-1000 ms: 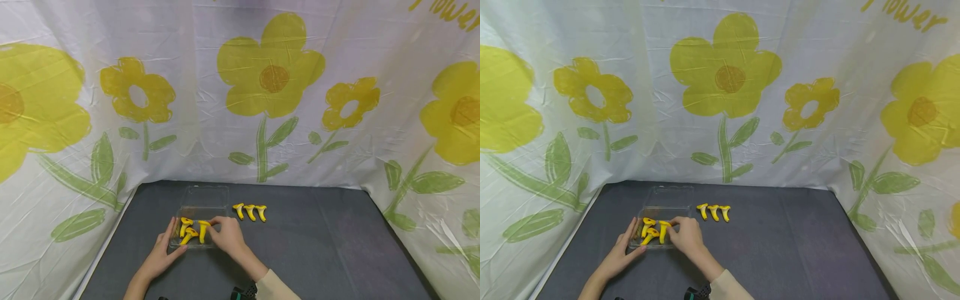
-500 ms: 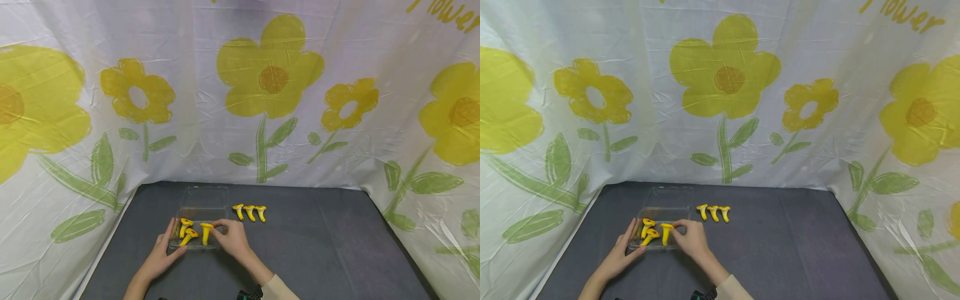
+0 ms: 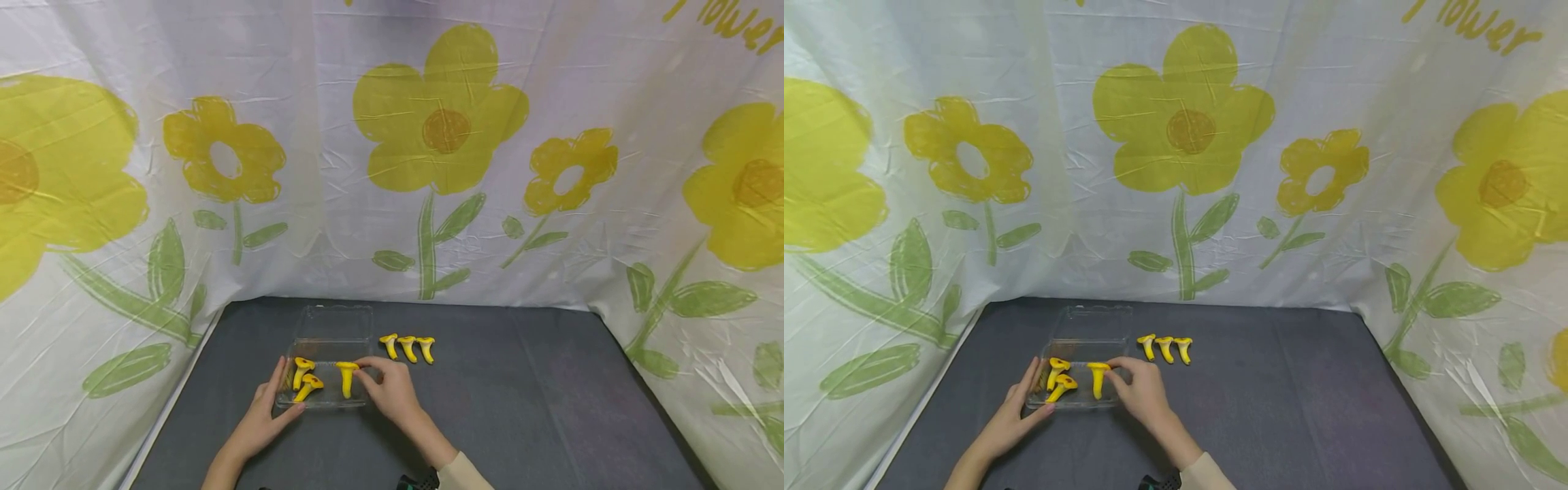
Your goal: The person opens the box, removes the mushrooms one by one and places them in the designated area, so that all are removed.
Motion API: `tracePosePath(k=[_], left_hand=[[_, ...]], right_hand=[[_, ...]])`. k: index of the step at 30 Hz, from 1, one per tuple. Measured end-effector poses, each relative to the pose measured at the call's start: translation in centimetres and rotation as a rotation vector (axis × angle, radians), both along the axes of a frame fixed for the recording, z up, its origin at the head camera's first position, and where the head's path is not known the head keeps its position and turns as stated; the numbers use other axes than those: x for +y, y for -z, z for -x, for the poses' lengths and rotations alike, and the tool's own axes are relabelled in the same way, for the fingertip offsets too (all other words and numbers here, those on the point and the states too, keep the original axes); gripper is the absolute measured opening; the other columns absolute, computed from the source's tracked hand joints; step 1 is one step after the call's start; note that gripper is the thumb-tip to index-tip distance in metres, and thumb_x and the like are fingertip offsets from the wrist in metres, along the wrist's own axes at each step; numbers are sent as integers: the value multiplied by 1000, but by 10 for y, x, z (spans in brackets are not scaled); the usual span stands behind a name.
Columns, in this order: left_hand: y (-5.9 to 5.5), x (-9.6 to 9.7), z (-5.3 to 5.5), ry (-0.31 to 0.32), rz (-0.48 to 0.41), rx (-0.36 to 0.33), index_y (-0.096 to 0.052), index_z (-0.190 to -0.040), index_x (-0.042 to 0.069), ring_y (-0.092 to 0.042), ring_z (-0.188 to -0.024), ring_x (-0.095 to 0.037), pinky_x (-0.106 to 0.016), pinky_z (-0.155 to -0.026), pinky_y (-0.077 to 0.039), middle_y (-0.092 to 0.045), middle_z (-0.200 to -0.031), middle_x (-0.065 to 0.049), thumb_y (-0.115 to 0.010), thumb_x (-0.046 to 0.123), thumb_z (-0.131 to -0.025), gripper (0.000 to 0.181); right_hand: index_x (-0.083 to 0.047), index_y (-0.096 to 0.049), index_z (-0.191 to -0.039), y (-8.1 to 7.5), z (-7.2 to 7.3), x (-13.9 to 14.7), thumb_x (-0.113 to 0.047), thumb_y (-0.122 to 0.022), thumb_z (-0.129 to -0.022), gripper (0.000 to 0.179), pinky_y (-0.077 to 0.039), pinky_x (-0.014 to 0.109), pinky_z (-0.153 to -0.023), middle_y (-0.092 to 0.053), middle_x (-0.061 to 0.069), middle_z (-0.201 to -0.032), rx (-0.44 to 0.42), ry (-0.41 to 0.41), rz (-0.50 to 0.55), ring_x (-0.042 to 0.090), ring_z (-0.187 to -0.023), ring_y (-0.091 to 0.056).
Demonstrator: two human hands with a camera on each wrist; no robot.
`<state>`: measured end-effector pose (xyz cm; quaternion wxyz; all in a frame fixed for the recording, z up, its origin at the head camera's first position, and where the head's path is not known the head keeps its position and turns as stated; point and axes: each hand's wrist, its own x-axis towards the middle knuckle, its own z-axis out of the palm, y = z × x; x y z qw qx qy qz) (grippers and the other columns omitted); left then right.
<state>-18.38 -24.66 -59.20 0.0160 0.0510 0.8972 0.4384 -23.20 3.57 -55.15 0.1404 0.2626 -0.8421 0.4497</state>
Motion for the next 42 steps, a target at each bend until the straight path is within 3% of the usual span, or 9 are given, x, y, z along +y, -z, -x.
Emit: tracePosePath(k=[6, 9, 13, 18, 22, 29, 35, 38, 42], left_hand=[[0, -1, -1, 0, 15, -5, -2, -173, 14, -38, -140, -48, -76, -102, -40, -24, -172, -28, -74, 42, -100, 106], [-1, -1, -1, -1, 12, -18, -2, -173, 15, -37, -141, -48, -76, -102, -40, -24, -171, -28, -74, 43, -100, 106], [-3, -1, 0, -1, 8, -48, 0, -173, 16, -36, -142, -48, -76, -103, -39, -28, -169, -30, -73, 44, -100, 107], [-2, -1, 0, -4, 6, -54, 0, -173, 17, -36, -143, -49, -77, -103, -39, -30, -166, -32, -73, 45, -100, 106], [-2, -2, -1, 0, 1, -44, 0, -173, 16, -36, -142, -50, -77, -103, -39, -30, -166, -33, -72, 44, -101, 106], [1, -2, 0, 0, 5, -22, -2, -173, 16, -36, -142, -49, -76, -103, -39, -30, -166, -32, -72, 43, -101, 104], [0, -2, -1, 2, 11, -25, -1, -173, 15, -36, -142, -49, -77, -102, -39, -27, -169, -30, -72, 43, -101, 105], [-1, -2, -1, 5, 11, -16, -3, -172, 13, -37, -141, -48, -75, -102, -40, -27, -170, -29, -72, 43, -101, 104], [-1, -2, -1, 4, 11, -25, -2, -173, 14, -37, -142, -48, -76, -102, -40, -27, -170, -30, -72, 43, -101, 105]], right_hand=[[-12, -82, -112, -3, -1, 13, -15, -81, -96, 16, -23, 10, -41, -82, 2, -101, 33, 44, 11, -13, -41, -16], [-11, -82, -111, -2, 0, 21, -13, -82, -94, 17, -22, 10, -42, -78, 3, -83, 55, 90, 28, -13, -43, -15], [-9, -82, -110, 0, 3, 33, -11, -83, -93, 17, -22, 11, -42, -56, 0, -56, 100, 170, 76, -12, -45, -18], [-7, -82, -108, 9, 8, 48, -12, -84, -92, 17, -23, 13, -42, -52, -3, -55, 133, 265, 95, -11, -46, -20], [-6, -82, -108, 21, 9, 56, -11, -83, -93, 16, -24, 13, -41, -52, -3, -54, 122, 284, 52, -14, -45, -18], [-12, -83, -107, 40, 6, 64, -12, -83, -93, 14, -30, 16, -42, -71, -5, -73, 77, 267, -26, -13, -43, -19], [-11, -82, -108, 44, 9, 67, -12, -83, -93, 15, -35, 17, -46, -81, 3, -95, 107, 285, -65, -8, -47, -30], [-10, -82, -107, 42, 10, 69, -11, -84, -92, 15, -43, 22, -50, -81, 4, -97, 148, 323, -111, 0, -50, -44], [-11, -82, -108, 40, 10, 69, -13, -85, -91, 17, -59, 34, -65, -81, 3, -101, 218, 346, -214, 14, -72, -71]])
